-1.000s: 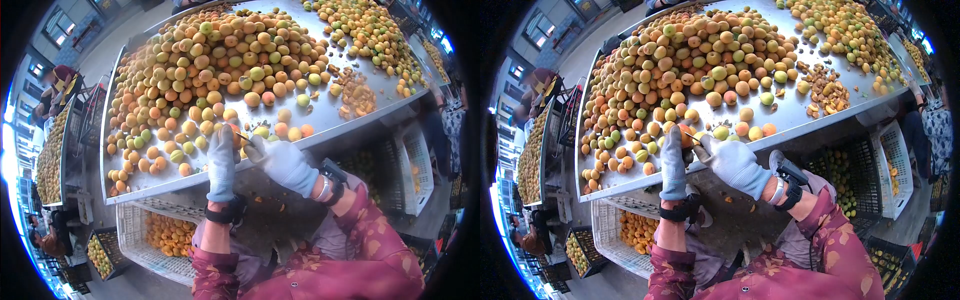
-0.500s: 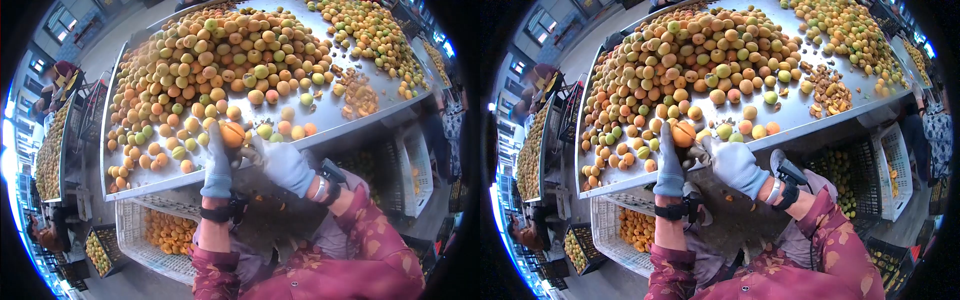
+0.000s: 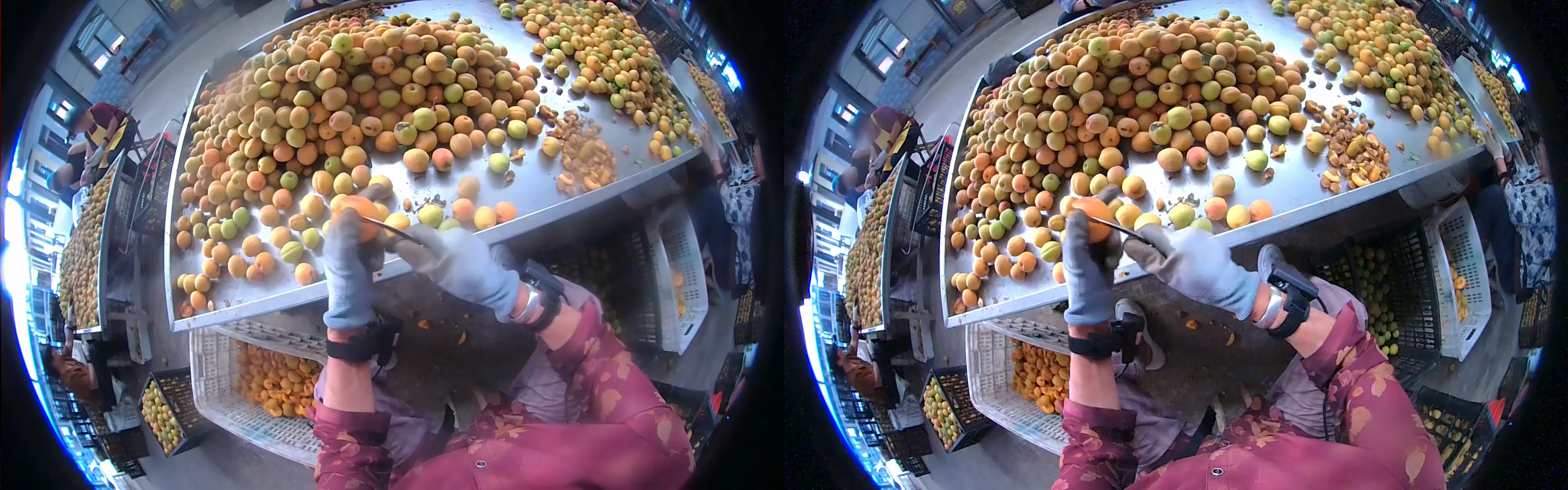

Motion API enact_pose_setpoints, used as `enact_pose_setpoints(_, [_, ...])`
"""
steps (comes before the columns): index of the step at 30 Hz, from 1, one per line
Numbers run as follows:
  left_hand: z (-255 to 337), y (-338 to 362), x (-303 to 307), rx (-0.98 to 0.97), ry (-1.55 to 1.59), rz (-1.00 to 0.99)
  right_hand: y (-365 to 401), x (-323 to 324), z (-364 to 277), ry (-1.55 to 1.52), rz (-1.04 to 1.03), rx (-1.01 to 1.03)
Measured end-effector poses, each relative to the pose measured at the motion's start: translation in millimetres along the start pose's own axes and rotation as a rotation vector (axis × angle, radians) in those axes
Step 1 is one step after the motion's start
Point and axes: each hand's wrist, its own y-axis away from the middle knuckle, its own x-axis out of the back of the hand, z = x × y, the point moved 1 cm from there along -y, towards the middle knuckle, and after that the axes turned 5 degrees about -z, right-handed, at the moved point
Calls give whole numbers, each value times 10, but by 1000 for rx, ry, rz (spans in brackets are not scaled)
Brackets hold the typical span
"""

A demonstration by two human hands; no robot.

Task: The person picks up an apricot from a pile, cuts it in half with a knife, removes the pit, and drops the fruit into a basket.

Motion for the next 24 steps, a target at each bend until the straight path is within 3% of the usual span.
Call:
enact_pose_setpoints(1, [-41, -72, 66, 4, 31, 73, -3, -11, 48, 0, -1, 2])
enact_pose_setpoints(3, [20, -53, 114, -6, -13, 47, -14, -67, 200, -1216, 177, -185])
enact_pose_setpoints(4, [43, -25, 32, -25, -163, 40, -87, 233, 0, -955, 38, -413])
enact_pose_setpoints(6, [-243, -80, 4, -111, -544, 28, -169, 226, 92, -768, 66, -316])
enact_pose_setpoints(7, [-294, -70, -158, -503, -877, 2, -177, 211, 125, -586, 89, -225])
enact_pose_setpoints(9, [-249, 107, -234, -202, -1137, -105, -171, 213, 164, -548, -29, -278])
enact_pose_setpoints(13, [-257, 83, -253, -451, -987, -59, -218, 214, 165, -734, -89, -272])
enact_pose_setpoints(15, [-225, 104, -216, -415, -896, -1, -230, 187, 177, -969, -115, -485])
enact_pose_setpoints(17, [-290, 78, -23, -225, -682, -71, -207, 138, 270, -988, -136, -480])
enact_pose_setpoints(18, [-312, 58, 37, -223, -462, -59, -185, 110, 353, -1088, -130, -422])
enact_pose_setpoints(19, [15, 126, -100, 104, -102, -108, -185, 67, 407, -1187, -125, -362])
enact_pose_setpoints(20, [-3, 100, -77, 59, 101, -139, -199, -23, 432, -1420, 18, -461])
enact_pose_setpoints(21, [-28, 75, -46, 11, 304, -169, -211, 79, 288, -1420, 9, -459])
enact_pose_setpoints(23, [-34, 14, 78, -39, 442, -211, -222, 433, -88, -1280, 246, -409])
enact_pose_setpoints(24, [-56, -13, 117, -45, 497, -173, -224, 414, -1, -1223, 297, -270])
